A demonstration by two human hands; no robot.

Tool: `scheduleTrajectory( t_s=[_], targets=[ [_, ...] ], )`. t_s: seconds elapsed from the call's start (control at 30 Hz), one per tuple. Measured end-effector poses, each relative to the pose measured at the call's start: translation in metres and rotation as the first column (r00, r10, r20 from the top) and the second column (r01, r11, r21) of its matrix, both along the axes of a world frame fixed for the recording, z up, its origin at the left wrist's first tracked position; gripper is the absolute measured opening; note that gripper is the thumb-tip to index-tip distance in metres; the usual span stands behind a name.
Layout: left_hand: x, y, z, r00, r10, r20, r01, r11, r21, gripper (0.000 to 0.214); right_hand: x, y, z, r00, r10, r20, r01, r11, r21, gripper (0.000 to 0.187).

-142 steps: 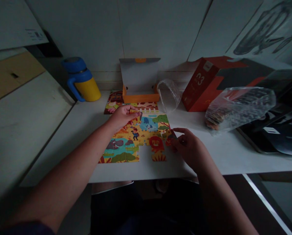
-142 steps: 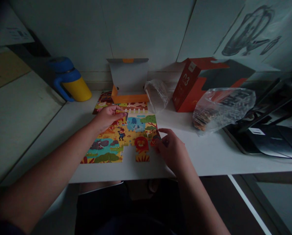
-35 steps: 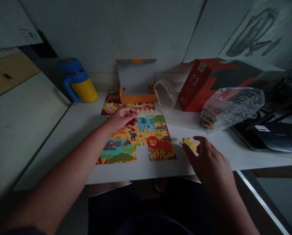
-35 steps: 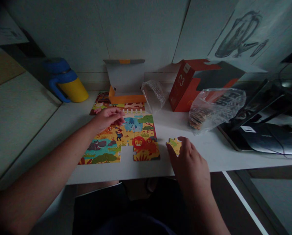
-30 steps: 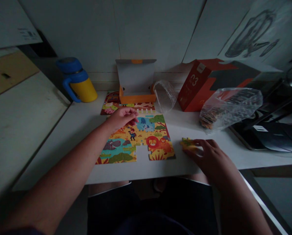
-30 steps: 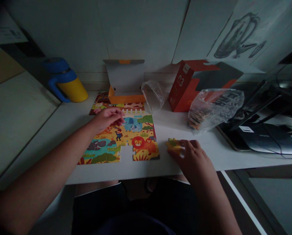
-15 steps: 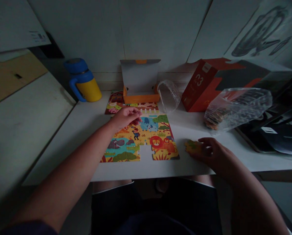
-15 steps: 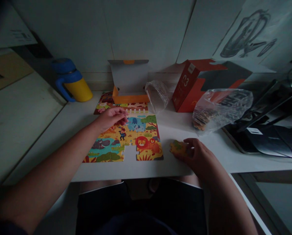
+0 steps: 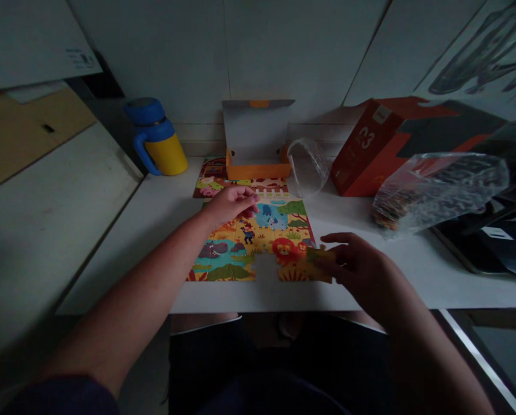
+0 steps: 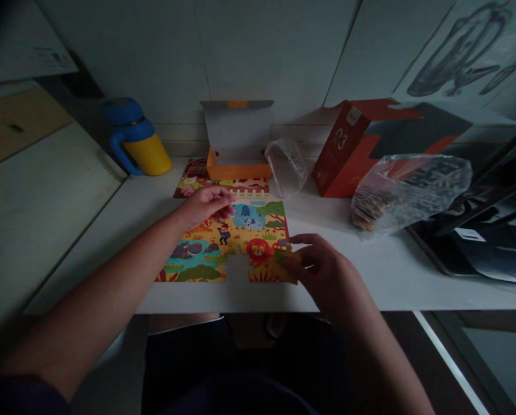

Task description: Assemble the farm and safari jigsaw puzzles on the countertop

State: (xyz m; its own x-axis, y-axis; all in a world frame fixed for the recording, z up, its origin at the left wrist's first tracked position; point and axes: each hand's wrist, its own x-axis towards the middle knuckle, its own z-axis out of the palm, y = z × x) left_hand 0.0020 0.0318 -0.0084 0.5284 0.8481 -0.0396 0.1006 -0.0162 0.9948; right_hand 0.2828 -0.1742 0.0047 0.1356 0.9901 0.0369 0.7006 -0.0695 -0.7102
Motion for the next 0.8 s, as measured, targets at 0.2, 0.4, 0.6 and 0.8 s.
scheduleTrajectory(
  t_s=[0.2,0.4,0.6,0.8],
  targets=[
    [-0.001,0.001,-0.002,1.0,0.0,0.006,0.0,1.0,-0.001,0.027,-0.078,0.025,0.012,0.966,0.23,-0.119,-0.242,0.966,-0.097,0.025],
    [0.001,0.001,-0.002,1.0,0.003,0.006,-0.003,1.0,-0.008,0.026,-0.094,0.038,0.008,0.973,0.231,0.016,-0.228,0.968,-0.104,0.023],
    [0.002,-0.001,0.001,1.0,0.006,-0.001,-0.006,1.0,-0.011,0.024,-0.094,0.037,0.002,0.961,0.237,0.142,-0.229,0.971,-0.067,0.023],
    [0.002,-0.001,0.0,1.0,-0.006,0.01,0.006,1.0,-0.013,0.028,-0.098,0.029,-0.009,0.929,0.21,0.304,-0.213,0.977,-0.022,0.026]
  ],
)
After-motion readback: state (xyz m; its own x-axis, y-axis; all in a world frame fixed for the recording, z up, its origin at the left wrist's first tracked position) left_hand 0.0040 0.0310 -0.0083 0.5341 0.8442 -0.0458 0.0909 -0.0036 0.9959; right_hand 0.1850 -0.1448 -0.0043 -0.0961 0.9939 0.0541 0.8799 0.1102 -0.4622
